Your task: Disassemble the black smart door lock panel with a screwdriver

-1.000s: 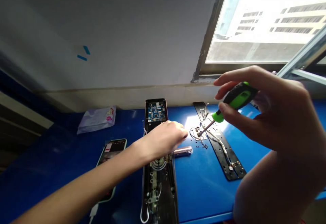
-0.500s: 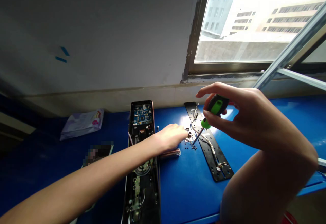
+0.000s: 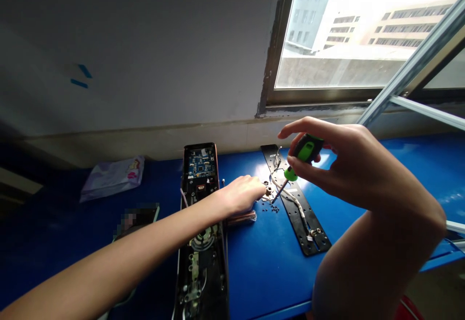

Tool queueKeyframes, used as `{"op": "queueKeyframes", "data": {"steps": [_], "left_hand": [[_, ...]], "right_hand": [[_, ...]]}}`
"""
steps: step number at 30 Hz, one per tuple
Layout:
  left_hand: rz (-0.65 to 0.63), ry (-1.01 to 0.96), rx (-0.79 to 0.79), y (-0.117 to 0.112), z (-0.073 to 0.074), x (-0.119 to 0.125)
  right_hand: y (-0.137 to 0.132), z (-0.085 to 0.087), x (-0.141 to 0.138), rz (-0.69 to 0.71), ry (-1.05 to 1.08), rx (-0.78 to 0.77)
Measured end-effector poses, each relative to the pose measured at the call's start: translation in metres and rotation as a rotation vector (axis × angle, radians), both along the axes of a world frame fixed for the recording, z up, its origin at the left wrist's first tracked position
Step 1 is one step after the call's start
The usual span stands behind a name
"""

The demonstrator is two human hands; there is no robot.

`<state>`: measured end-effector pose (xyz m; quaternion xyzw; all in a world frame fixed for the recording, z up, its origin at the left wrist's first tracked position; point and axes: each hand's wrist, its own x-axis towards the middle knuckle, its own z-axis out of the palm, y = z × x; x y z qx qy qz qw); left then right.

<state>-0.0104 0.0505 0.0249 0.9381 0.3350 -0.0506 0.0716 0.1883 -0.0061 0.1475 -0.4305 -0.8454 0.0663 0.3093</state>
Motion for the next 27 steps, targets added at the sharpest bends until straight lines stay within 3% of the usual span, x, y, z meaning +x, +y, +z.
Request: {"op": "queueKeyframes", "data": {"steps": [6, 8, 11, 13, 15, 18, 23, 27], "left_hand": [[0.027, -0.065, 0.006, -0.013, 0.025, -0.027], [0.071, -0.266, 0.008, -0.027, 0.031, -0.045], [0.174, -0.530, 0.199, -0.053, 0.029, -0.074], [0.294, -0.581, 0.383, -0.071, 0.021, -0.088], [0.422, -0.571, 0.473, -0.088, 0.010, -0.097], [0.556, -0.528, 0.435, -0.106, -0.005, -0.100], [0.610, -0.533, 0.331, -0.117, -0.020, -0.092], [0.604, -0.585, 0.274, -0.116, -0.026, -0.088]], "right_hand": [[0.004, -0.003, 0.000, 0.021, 0.003, -0.024], [0.006, -0.004, -0.003, 0.035, 0.014, -0.045], [0.009, -0.010, -0.012, 0.053, 0.049, -0.104], [0.008, -0.020, -0.019, 0.032, 0.096, -0.150], [0.005, -0.037, -0.026, -0.044, 0.168, -0.175], [-0.006, -0.075, -0.035, -0.179, 0.258, -0.232], [-0.033, -0.144, -0.058, -0.342, 0.315, -0.255], [-0.054, -0.181, -0.078, -0.403, 0.319, -0.258]]}}
